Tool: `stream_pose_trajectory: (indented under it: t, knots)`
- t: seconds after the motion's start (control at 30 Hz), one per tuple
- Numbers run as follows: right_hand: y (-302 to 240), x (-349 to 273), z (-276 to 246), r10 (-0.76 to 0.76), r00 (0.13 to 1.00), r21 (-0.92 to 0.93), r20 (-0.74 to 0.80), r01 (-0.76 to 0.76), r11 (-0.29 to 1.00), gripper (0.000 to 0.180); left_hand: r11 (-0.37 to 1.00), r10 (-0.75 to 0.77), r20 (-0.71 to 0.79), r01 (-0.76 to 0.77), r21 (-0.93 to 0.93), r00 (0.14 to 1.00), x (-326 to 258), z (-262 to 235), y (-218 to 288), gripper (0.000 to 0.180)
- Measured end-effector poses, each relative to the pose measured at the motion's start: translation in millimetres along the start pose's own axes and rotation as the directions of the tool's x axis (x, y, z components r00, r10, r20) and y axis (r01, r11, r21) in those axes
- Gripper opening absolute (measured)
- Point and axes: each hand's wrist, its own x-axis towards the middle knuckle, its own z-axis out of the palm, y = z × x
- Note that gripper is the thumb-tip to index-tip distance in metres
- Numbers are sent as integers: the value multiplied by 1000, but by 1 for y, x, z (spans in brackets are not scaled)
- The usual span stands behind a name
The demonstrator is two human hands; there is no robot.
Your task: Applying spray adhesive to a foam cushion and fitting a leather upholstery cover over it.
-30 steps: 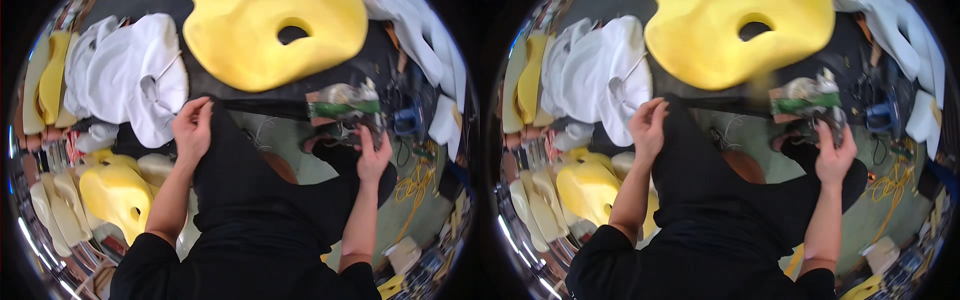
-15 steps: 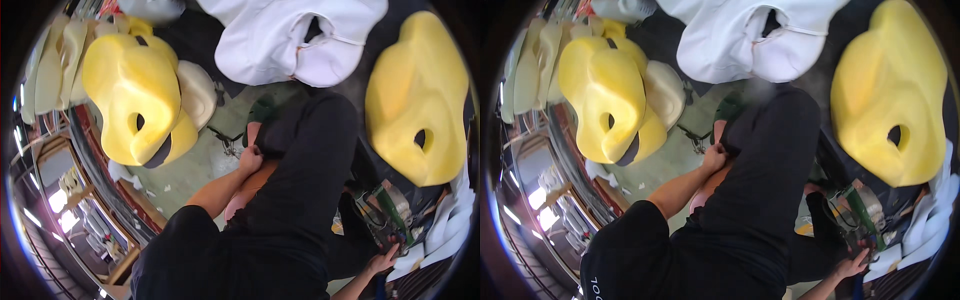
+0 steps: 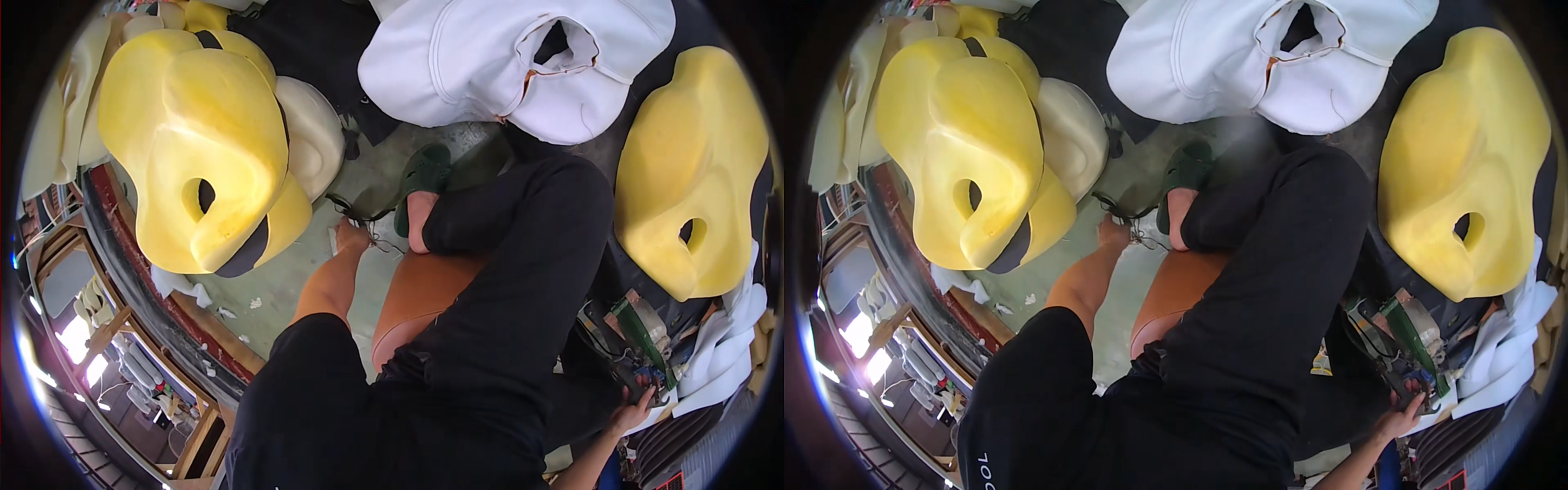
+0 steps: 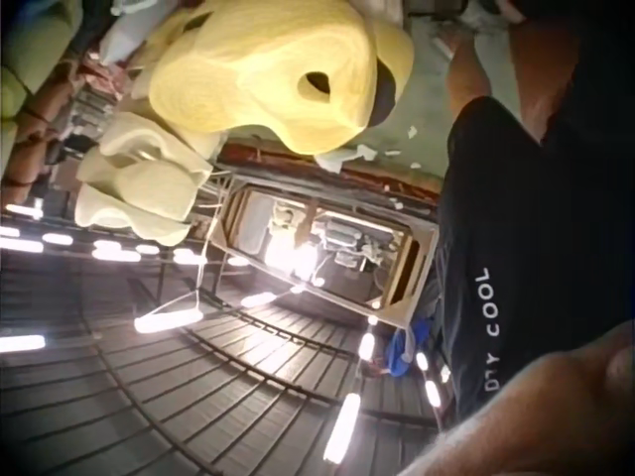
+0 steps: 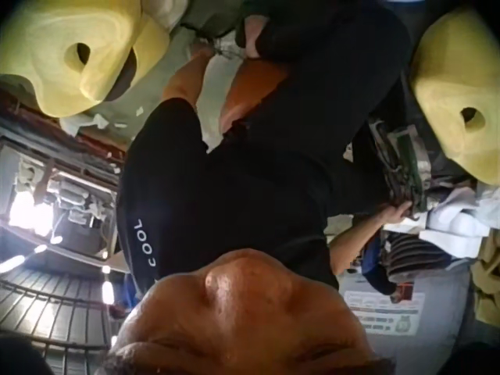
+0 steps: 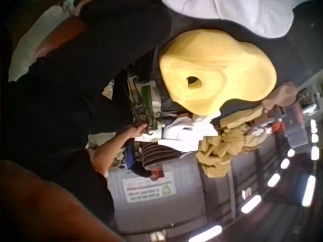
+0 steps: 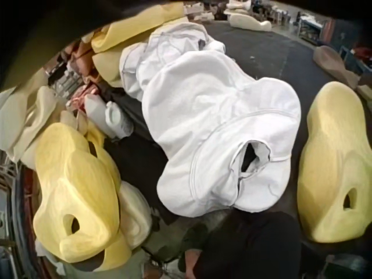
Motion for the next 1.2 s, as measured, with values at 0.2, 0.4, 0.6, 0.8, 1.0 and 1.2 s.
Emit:
stream_pose_trajectory:
  t: [0.2,0.4,0.6,0.8,1.0,1.2]
  knots:
    - [-4,-9,11,-5,999,38,-50,7,999,45,991,48,112,-62,122,993,-10,2,59,63]
    - [-12,-13,18,13,999,37,-48,-12,999,43,826,536,-45,-513,234,843,89,-13,125,70]
    - [-7,-16,21,26,997,37,-70,-23,999,43,858,428,169,-458,234,888,120,-14,138,73]
    - [-5,-17,29,-21,998,43,-54,23,999,42,775,357,-94,-350,-527,930,67,-47,166,40]
    - [-7,-34,21,-95,992,27,-88,97,995,44,246,822,-12,-376,-893,569,-152,-136,258,12]
    - [-13,-48,71,-137,990,132,24,133,982,31,211,959,141,-289,-934,245,-327,-148,321,34]
